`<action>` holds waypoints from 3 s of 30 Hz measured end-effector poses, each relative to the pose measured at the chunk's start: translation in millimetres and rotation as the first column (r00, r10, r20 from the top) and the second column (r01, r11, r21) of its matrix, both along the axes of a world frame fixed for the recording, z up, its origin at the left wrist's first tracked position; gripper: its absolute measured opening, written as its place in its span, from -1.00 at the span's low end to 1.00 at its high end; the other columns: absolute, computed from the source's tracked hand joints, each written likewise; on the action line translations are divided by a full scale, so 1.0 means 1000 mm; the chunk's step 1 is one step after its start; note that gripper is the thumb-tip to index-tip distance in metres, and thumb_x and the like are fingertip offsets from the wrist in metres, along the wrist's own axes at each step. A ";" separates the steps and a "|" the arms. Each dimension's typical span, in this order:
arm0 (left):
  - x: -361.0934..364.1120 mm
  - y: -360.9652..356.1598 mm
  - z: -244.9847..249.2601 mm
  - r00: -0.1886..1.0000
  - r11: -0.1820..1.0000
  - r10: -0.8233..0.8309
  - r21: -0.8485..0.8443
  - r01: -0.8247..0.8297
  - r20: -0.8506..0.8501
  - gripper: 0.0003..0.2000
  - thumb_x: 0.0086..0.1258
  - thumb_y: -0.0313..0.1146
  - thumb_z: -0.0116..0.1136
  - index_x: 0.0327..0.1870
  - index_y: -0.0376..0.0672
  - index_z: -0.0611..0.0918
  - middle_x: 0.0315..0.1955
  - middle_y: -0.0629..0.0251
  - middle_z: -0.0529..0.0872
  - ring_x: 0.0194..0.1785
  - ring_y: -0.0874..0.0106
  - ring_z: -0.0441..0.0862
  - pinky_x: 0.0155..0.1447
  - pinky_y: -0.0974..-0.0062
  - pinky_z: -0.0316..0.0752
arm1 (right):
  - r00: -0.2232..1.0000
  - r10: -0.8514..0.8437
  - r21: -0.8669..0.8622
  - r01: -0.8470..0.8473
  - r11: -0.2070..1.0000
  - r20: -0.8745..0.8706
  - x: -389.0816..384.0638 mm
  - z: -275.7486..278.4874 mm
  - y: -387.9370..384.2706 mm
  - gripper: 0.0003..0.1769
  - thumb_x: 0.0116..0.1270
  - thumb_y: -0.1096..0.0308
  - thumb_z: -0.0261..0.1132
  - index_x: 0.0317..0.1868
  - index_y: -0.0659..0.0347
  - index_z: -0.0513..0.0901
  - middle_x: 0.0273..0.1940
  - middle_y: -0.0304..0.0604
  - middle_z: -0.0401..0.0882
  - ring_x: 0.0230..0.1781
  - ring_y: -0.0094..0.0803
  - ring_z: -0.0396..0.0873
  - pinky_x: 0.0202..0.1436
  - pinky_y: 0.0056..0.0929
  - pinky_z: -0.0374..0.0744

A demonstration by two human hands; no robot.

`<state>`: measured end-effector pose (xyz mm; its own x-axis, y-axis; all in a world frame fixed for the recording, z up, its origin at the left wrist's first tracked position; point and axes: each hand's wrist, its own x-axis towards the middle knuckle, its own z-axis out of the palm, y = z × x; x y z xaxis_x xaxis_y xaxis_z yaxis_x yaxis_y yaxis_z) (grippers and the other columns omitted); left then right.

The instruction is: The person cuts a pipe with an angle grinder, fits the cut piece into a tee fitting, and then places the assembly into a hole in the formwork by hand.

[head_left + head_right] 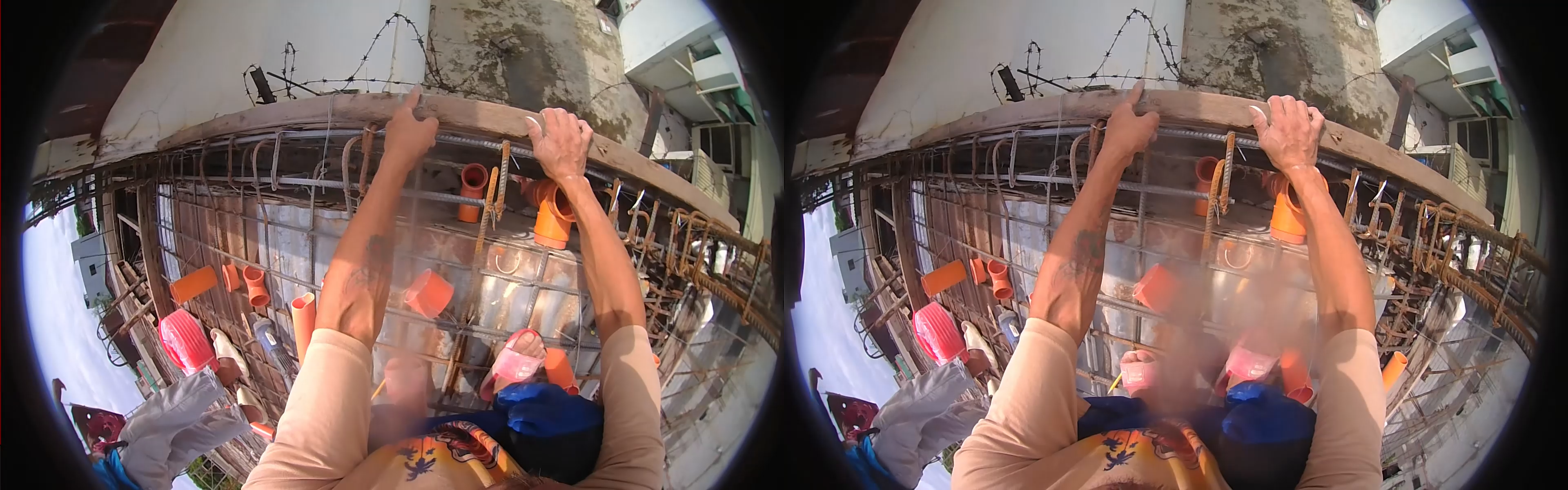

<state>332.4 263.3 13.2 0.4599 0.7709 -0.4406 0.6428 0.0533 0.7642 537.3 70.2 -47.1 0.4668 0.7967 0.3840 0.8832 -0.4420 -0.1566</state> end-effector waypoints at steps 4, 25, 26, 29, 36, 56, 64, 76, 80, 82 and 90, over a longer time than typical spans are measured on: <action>-0.001 0.000 -0.003 0.999 0.995 -0.013 0.098 0.017 -0.045 -0.21 0.21 -0.40 0.14 0.59 -0.09 0.29 -0.47 0.21 0.73 -0.49 0.47 0.64 -0.28 0.43 0.56 | 1.000 0.002 0.018 -0.002 1.000 0.016 0.002 -0.004 0.000 -0.57 0.49 -0.13 0.15 -0.09 0.08 0.61 -0.14 -0.22 0.59 -0.06 -0.23 0.54 0.16 -0.08 0.34; -0.009 -0.007 -0.006 0.984 0.950 -0.069 0.291 0.114 -0.162 -0.19 0.18 -0.35 0.14 0.59 0.10 0.28 0.26 -0.21 0.59 0.29 -0.10 0.57 0.39 0.21 0.43 | 1.000 -0.002 0.020 0.003 1.000 -0.031 0.001 -0.002 -0.002 -0.53 0.49 -0.13 0.15 -0.03 0.11 0.64 -0.09 -0.20 0.61 -0.01 -0.22 0.54 0.19 -0.11 0.32; -0.009 -0.008 -0.005 0.983 0.949 -0.068 0.293 0.117 -0.170 -0.19 0.18 -0.35 0.13 0.59 0.10 0.28 0.24 -0.21 0.60 0.28 -0.10 0.58 0.38 0.21 0.44 | 1.000 -0.002 0.027 0.002 1.000 -0.025 0.001 -0.001 -0.002 -0.54 0.47 -0.13 0.17 -0.05 0.11 0.64 -0.10 -0.20 0.61 -0.03 -0.23 0.55 0.19 -0.10 0.33; -0.009 -0.010 -0.003 0.980 0.950 -0.066 0.289 0.119 -0.187 -0.18 0.18 -0.34 0.13 0.60 0.13 0.26 0.19 -0.22 0.64 0.24 -0.09 0.62 0.36 0.21 0.46 | 1.000 0.000 0.043 0.001 0.999 -0.018 0.001 -0.002 -0.002 -0.55 0.46 -0.13 0.19 -0.06 0.11 0.64 -0.11 -0.21 0.62 -0.04 -0.24 0.55 0.18 -0.09 0.33; -0.014 -0.011 -0.010 0.974 0.938 -0.065 0.320 0.134 -0.216 -0.17 0.18 -0.33 0.14 0.60 0.17 0.25 0.11 -0.23 0.68 0.19 -0.08 0.65 0.34 0.20 0.48 | 1.000 -0.014 0.025 0.014 1.000 -0.019 0.001 -0.003 -0.002 -0.54 0.47 -0.13 0.19 -0.03 0.11 0.65 -0.09 -0.23 0.63 -0.01 -0.24 0.56 0.22 -0.08 0.32; -0.029 -0.026 -0.002 0.966 0.953 -0.026 0.284 0.102 -0.257 -0.20 0.18 -0.35 0.11 0.59 0.22 0.29 0.05 -0.24 0.70 0.04 -0.10 0.71 0.21 0.11 0.56 | 0.999 0.028 0.110 -0.024 0.994 -0.032 0.005 -0.005 -0.004 -0.55 0.47 -0.10 0.21 -0.01 0.13 0.66 -0.07 -0.21 0.64 0.00 -0.24 0.57 0.22 -0.11 0.34; -0.029 -0.028 0.016 0.957 0.981 0.029 0.190 0.027 -0.287 -0.26 0.17 -0.34 0.11 0.52 0.15 0.41 -0.07 -0.20 0.75 -0.02 -0.02 0.74 0.18 0.16 0.56 | 0.998 0.023 0.096 -0.017 0.995 -0.060 0.004 -0.004 -0.006 -0.55 0.46 -0.10 0.21 -0.01 0.13 0.66 -0.06 -0.21 0.65 0.02 -0.24 0.58 0.23 -0.09 0.33; -0.052 0.019 0.044 0.954 0.929 -0.061 0.334 0.162 -0.292 -0.46 0.21 -0.30 0.13 0.29 -0.17 0.63 -0.23 -0.11 0.77 -0.11 0.01 0.73 0.16 0.20 0.56 | 1.000 -0.014 0.109 0.015 0.994 -0.002 0.001 -0.006 -0.005 -0.60 0.44 -0.06 0.23 -0.06 0.11 0.66 -0.10 -0.22 0.66 -0.03 -0.27 0.59 0.19 -0.12 0.37; -0.091 0.076 0.007 0.949 0.819 -0.142 0.505 0.272 -0.282 -0.51 0.22 -0.38 0.11 0.22 -0.23 0.65 -0.15 -0.09 0.75 -0.11 0.06 0.71 0.13 0.27 0.56 | 1.000 -0.027 0.131 0.026 0.991 0.005 0.002 -0.007 -0.003 -0.60 0.41 -0.05 0.24 -0.06 0.12 0.67 -0.09 -0.23 0.67 -0.02 -0.27 0.60 0.20 -0.13 0.37; -0.096 0.088 0.000 0.958 0.880 -0.122 0.419 0.226 -0.260 -0.53 0.22 -0.42 0.09 0.19 -0.26 0.66 -0.13 -0.07 0.74 -0.11 0.12 0.71 0.11 0.31 0.55 | 0.999 -0.024 0.188 0.019 0.982 0.028 0.003 -0.009 -0.001 -0.62 0.39 -0.05 0.26 -0.11 0.09 0.66 -0.15 -0.25 0.64 -0.08 -0.30 0.59 0.18 -0.14 0.37; -0.079 0.074 0.011 0.997 0.980 0.000 0.196 0.015 -0.076 -0.54 0.22 -0.54 0.03 0.19 -0.32 0.65 -0.28 0.10 0.75 -0.14 0.28 0.70 0.01 0.38 0.54 | 0.999 -0.024 0.186 0.018 0.982 0.030 0.002 -0.007 -0.003 -0.64 0.38 -0.04 0.27 -0.13 0.08 0.65 -0.16 -0.28 0.63 -0.10 -0.33 0.58 0.17 -0.16 0.37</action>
<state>253.1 337.6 24.5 0.4375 0.8426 -0.3141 0.6984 -0.0984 0.7089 539.3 67.6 -53.8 0.4678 0.7004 0.5391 0.8799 -0.4267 -0.2093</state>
